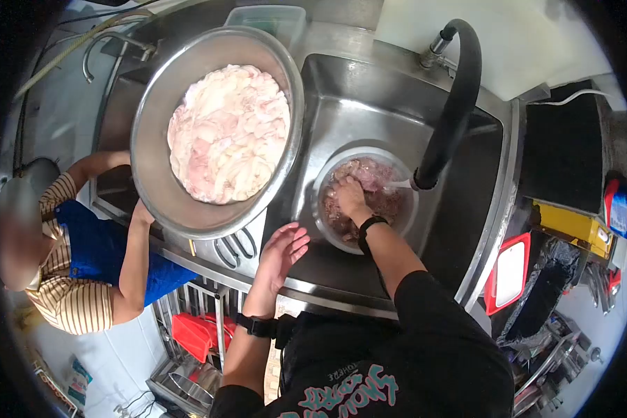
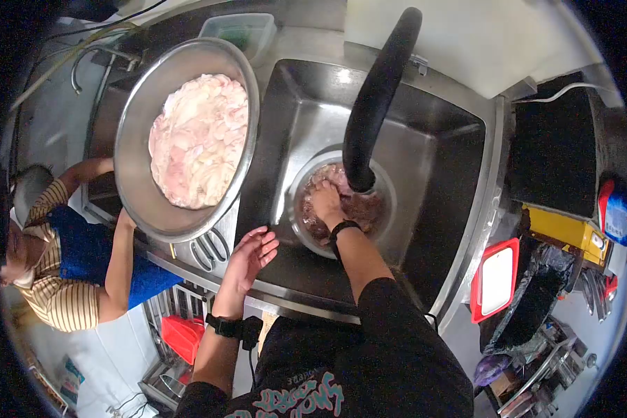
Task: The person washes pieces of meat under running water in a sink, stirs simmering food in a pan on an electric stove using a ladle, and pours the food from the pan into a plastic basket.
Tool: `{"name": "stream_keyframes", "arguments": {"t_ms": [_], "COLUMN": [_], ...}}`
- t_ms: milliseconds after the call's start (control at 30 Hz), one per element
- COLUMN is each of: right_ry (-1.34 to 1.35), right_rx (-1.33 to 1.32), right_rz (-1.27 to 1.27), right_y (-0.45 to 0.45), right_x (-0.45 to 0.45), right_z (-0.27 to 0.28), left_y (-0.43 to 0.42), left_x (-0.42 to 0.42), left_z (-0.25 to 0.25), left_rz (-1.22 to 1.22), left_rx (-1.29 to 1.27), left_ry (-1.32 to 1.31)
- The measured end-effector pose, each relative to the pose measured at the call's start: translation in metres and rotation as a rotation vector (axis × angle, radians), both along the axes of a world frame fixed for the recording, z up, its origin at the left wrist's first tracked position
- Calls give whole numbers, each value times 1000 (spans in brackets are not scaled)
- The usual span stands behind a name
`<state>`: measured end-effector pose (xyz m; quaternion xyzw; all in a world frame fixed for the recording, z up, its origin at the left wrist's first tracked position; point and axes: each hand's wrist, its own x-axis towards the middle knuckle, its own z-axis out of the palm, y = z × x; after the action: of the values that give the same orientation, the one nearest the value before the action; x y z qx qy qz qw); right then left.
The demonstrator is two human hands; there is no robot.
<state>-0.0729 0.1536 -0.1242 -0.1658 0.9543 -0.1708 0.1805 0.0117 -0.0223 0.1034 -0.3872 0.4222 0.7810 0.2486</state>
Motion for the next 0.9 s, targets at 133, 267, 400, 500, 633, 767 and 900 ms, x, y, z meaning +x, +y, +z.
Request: {"name": "stream_keyframes", "arguments": {"t_ms": [133, 267, 400, 500, 633, 767, 900], "right_ry": [-438, -813, -832, -797, -760, -703, -580], "right_rx": [-730, -1501, -1616, -1640, -1637, -1276, -1139], "right_rz": [-394, -644, -684, -789, -958, -944, -841], "right_y": [26, 65, 86, 98, 109, 116, 127], "right_x": [-10, 4, 13, 17, 14, 14, 18], "right_z": [16, 98, 116, 116, 117, 104, 95], "left_y": [-6, 15, 41, 52, 59, 78, 133], "left_x": [2, -12, -26, -31, -34, -54, -102], "left_z": [2, -9, -8, -9, -17, -24, -26], "left_rz": [27, -1, -63, -113, -153, -180, -251], "left_rx": [21, 66, 107, 103, 86, 135, 272], "left_ry": [15, 40, 75, 78, 56, 56, 137]}}
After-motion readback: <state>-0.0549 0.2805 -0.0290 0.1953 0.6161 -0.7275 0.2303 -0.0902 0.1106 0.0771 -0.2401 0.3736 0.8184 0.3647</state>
